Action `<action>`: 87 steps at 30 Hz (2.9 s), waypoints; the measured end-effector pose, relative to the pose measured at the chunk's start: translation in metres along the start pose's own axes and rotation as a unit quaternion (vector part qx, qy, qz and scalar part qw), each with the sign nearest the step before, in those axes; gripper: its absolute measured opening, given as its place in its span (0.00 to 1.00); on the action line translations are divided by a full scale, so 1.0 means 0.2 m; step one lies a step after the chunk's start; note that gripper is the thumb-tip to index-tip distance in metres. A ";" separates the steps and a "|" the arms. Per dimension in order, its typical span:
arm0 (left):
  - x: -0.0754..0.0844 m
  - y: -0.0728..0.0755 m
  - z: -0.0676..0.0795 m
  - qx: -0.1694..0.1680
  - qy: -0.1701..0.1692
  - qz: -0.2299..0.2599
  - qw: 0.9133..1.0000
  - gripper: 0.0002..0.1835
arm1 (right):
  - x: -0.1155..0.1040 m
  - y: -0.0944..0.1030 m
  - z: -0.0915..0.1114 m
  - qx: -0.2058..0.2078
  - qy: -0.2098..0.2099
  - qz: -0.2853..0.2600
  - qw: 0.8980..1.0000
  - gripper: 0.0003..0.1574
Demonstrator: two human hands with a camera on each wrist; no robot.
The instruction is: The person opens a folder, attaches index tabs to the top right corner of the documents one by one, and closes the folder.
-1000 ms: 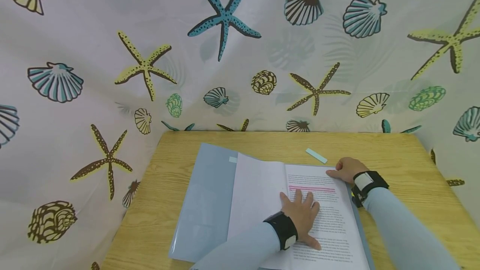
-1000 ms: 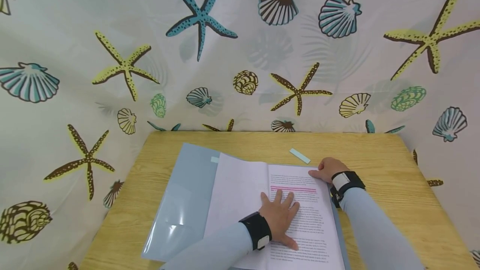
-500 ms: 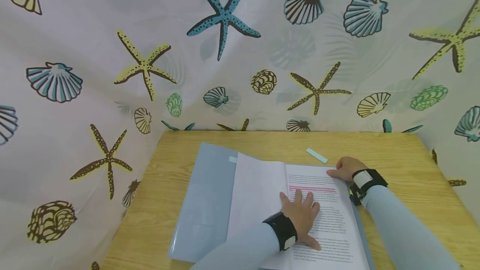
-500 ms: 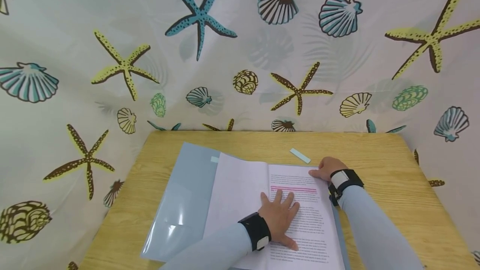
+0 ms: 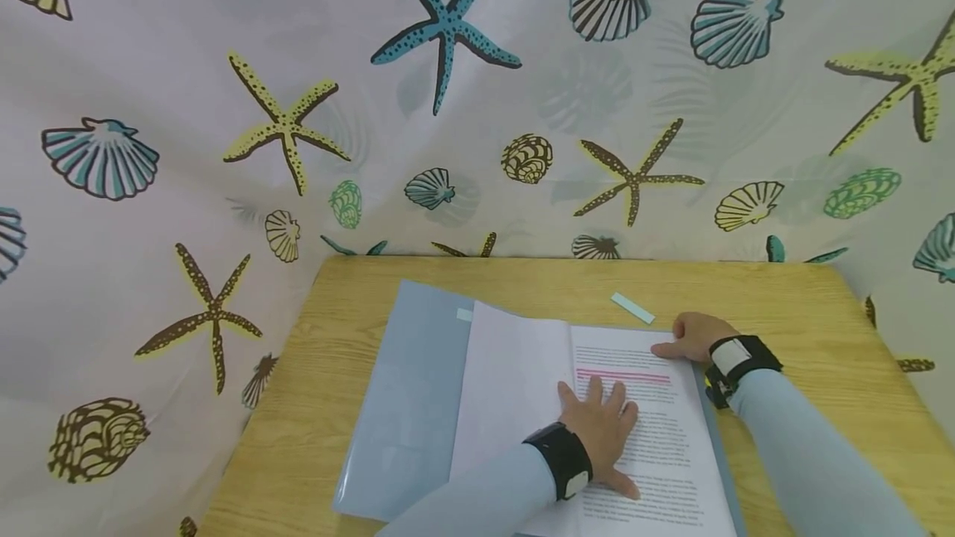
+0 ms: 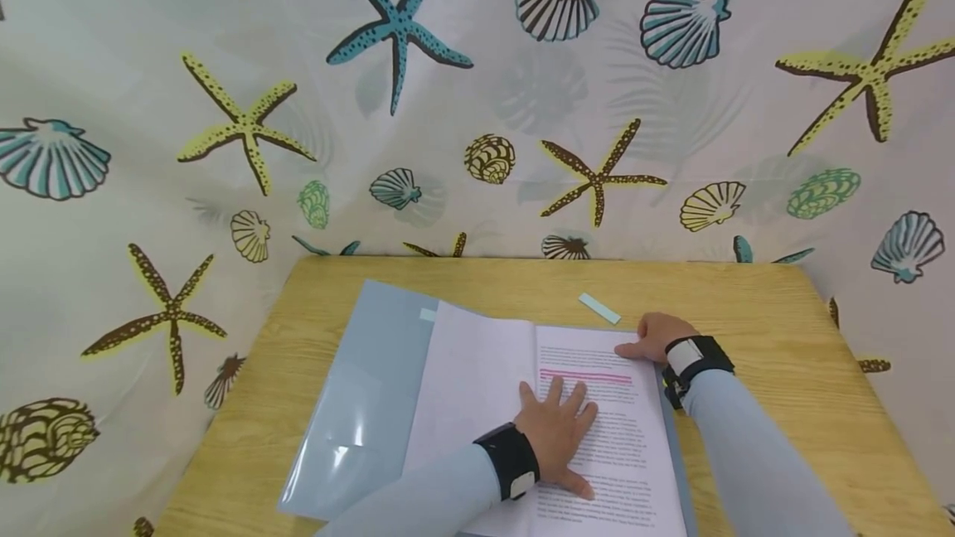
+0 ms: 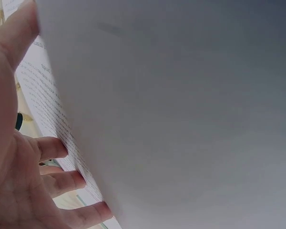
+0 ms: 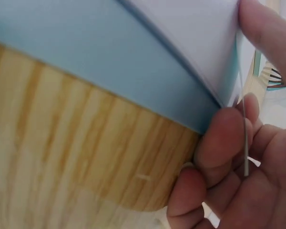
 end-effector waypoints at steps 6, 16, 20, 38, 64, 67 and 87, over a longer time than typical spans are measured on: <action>0.00 -0.01 -0.01 0.003 0.002 -0.001 1.000 0.65 | 0.00 0.00 0.00 0.002 -0.003 0.000 1.000 0.40; 0.00 0.00 -0.03 0.007 0.005 -0.002 1.000 0.65 | 0.04 0.03 -0.03 -0.021 0.050 -0.043 0.998 0.27; 0.00 0.00 -0.04 0.009 0.008 -0.004 1.000 0.66 | 0.04 0.04 -0.03 -0.020 0.036 -0.049 0.998 0.26; -0.01 0.02 -0.05 0.009 0.005 0.001 1.000 0.66 | -0.01 0.05 0.00 0.011 0.026 -0.014 0.999 0.21; -0.01 0.00 -0.05 0.011 0.003 0.013 1.000 0.66 | 0.00 0.01 -0.03 0.038 0.016 0.031 0.999 0.42; -0.01 0.00 -0.05 0.010 0.001 0.013 1.000 0.66 | 0.00 0.01 -0.03 0.034 0.027 0.034 0.998 0.37; -0.01 0.02 -0.06 0.006 -0.004 0.018 1.000 0.66 | 0.01 0.05 -0.02 0.002 0.048 0.012 0.999 0.28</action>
Point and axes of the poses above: each hand's wrist, its own z-axis away from the middle knuckle, its own y-axis out of the back of the hand, x = y × z, the point moved 5 cm from there along -z, towards the middle knuckle, and after that the axes turned 11 degrees about -z, right-handed, at the moved point
